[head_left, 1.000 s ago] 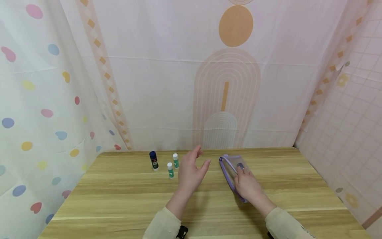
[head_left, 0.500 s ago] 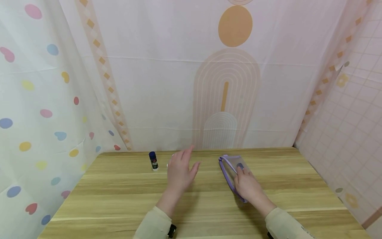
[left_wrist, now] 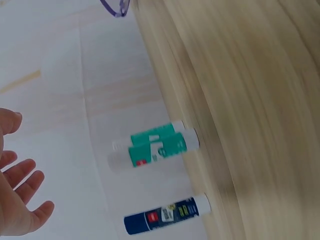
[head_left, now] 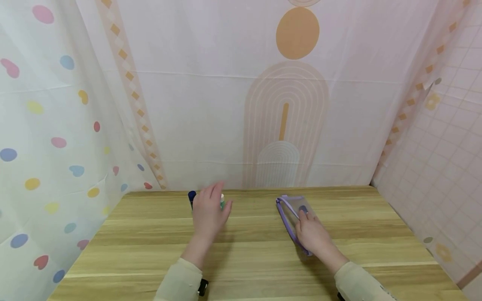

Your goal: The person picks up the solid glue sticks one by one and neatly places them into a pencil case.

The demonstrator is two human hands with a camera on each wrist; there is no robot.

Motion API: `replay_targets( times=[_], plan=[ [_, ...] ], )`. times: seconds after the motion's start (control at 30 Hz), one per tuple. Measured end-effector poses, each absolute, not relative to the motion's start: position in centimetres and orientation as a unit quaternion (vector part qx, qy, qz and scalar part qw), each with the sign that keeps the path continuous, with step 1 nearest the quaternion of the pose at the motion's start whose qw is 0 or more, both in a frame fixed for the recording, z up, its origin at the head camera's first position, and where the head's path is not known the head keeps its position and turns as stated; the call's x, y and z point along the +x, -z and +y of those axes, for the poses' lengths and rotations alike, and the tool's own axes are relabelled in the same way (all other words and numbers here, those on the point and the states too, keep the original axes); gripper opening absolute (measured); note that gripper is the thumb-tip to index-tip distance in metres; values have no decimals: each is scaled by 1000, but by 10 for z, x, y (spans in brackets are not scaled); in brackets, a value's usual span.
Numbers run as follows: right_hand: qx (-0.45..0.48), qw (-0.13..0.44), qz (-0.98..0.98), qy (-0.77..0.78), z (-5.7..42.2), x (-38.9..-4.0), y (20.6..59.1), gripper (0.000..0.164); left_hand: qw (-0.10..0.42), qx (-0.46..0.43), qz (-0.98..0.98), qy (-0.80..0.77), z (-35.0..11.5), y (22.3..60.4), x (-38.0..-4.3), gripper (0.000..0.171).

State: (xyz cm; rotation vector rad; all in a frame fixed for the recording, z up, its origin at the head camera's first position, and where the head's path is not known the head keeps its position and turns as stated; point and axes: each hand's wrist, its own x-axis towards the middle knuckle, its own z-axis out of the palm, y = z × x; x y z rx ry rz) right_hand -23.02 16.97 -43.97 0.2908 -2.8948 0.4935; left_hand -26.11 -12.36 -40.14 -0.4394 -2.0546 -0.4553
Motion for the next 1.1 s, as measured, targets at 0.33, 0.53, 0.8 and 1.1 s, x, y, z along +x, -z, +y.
replay_targets(
  times=[0.33,0.53,0.8,1.1],
  plan=[
    [96,88,-977,-168,170,-230,441,42,469,-159,-845,199,-147,407,-264,57],
    [93,80,-977,-175,170,-231,443,44,450,-138,-859,199,-158,408,-264,60],
    [99,93,-977,-166,171,-232,443,42,431,-119,-871,203,-169,411,-265,61],
    [93,81,-977,-173,170,-232,442,44,417,-92,-876,222,-182,417,-268,62]
  ],
)
